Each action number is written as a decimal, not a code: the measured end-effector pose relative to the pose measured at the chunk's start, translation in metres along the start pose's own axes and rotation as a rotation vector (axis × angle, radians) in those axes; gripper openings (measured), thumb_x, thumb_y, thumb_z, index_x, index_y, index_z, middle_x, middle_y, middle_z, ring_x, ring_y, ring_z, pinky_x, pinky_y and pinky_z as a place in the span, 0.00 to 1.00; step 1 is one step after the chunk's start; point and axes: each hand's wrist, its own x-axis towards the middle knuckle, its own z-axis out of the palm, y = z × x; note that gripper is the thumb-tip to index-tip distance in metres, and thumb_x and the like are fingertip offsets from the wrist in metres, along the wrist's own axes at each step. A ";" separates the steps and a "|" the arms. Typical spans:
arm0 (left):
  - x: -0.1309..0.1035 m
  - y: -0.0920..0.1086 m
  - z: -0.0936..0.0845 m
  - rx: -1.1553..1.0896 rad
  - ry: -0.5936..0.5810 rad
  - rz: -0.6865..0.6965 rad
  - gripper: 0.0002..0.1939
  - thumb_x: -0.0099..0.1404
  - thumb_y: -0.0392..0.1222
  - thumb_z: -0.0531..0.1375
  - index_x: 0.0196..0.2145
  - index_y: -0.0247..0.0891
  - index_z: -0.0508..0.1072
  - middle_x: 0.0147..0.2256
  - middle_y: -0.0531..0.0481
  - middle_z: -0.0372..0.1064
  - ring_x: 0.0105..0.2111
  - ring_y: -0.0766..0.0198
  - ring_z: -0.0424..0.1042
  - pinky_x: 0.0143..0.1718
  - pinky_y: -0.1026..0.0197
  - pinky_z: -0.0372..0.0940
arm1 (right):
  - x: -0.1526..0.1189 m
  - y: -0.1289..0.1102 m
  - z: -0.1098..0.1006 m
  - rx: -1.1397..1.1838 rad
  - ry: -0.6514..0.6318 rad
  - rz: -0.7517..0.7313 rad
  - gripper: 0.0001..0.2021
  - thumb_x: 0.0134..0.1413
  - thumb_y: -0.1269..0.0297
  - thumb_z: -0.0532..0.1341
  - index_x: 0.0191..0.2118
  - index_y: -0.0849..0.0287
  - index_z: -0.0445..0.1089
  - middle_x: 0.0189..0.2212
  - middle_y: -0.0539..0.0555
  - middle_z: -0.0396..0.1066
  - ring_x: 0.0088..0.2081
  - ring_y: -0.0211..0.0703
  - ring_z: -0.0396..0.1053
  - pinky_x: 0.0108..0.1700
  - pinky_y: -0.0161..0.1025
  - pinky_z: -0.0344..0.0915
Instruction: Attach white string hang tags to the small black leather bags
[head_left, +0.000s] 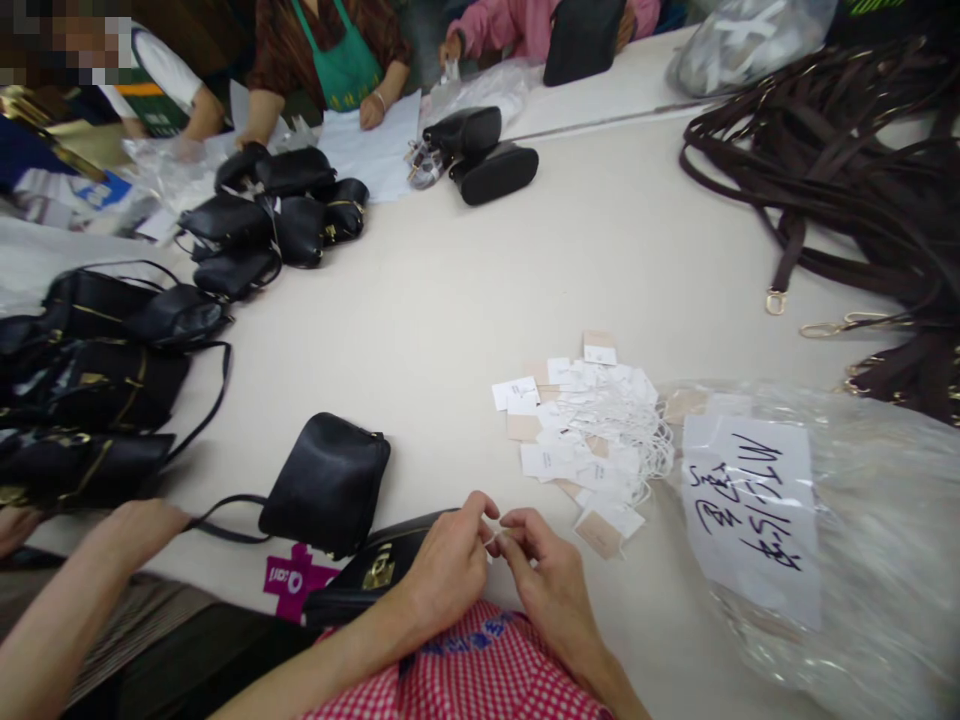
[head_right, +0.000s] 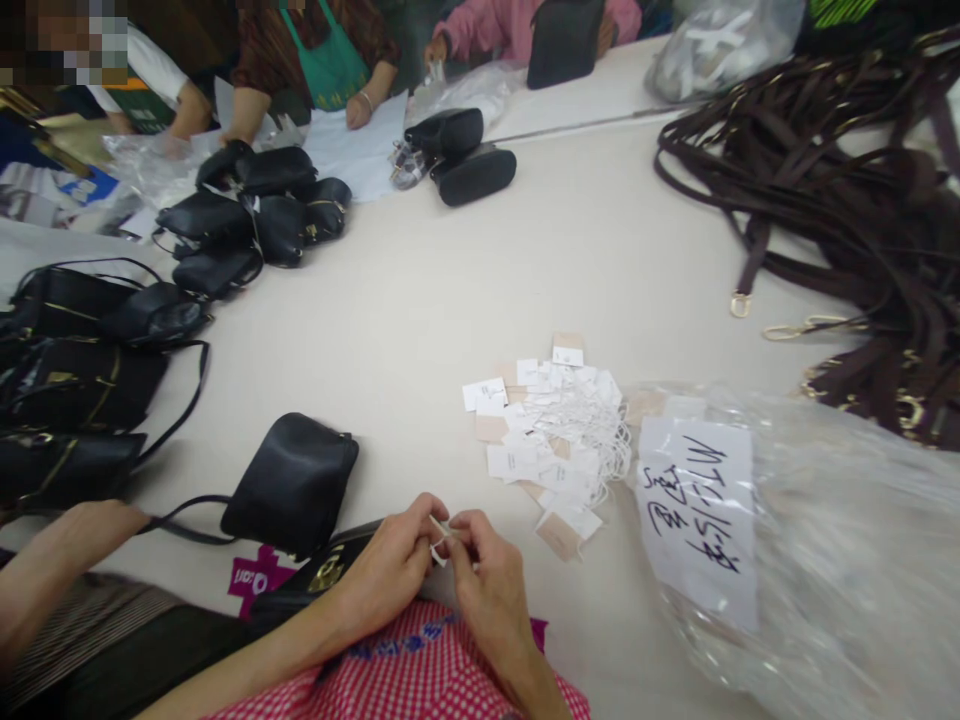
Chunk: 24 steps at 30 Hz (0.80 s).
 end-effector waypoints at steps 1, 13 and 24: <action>-0.001 0.000 -0.001 -0.012 0.003 0.003 0.18 0.57 0.24 0.48 0.42 0.41 0.65 0.31 0.53 0.74 0.32 0.62 0.71 0.37 0.62 0.60 | 0.000 0.000 -0.001 0.073 -0.017 0.053 0.05 0.61 0.60 0.57 0.38 0.54 0.68 0.27 0.50 0.76 0.30 0.45 0.72 0.34 0.38 0.63; -0.006 -0.001 0.003 0.129 -0.014 0.058 0.11 0.61 0.28 0.50 0.39 0.41 0.62 0.28 0.52 0.68 0.31 0.57 0.69 0.34 0.59 0.56 | -0.005 -0.002 -0.004 -0.009 -0.037 -0.069 0.09 0.62 0.61 0.55 0.31 0.54 0.67 0.27 0.49 0.71 0.30 0.44 0.68 0.34 0.37 0.61; -0.009 -0.005 0.005 0.170 -0.019 0.027 0.13 0.61 0.28 0.50 0.41 0.41 0.63 0.32 0.47 0.72 0.36 0.54 0.71 0.38 0.57 0.60 | -0.004 0.012 0.000 -0.058 -0.043 -0.111 0.11 0.61 0.55 0.55 0.31 0.52 0.69 0.27 0.52 0.74 0.31 0.49 0.73 0.36 0.42 0.66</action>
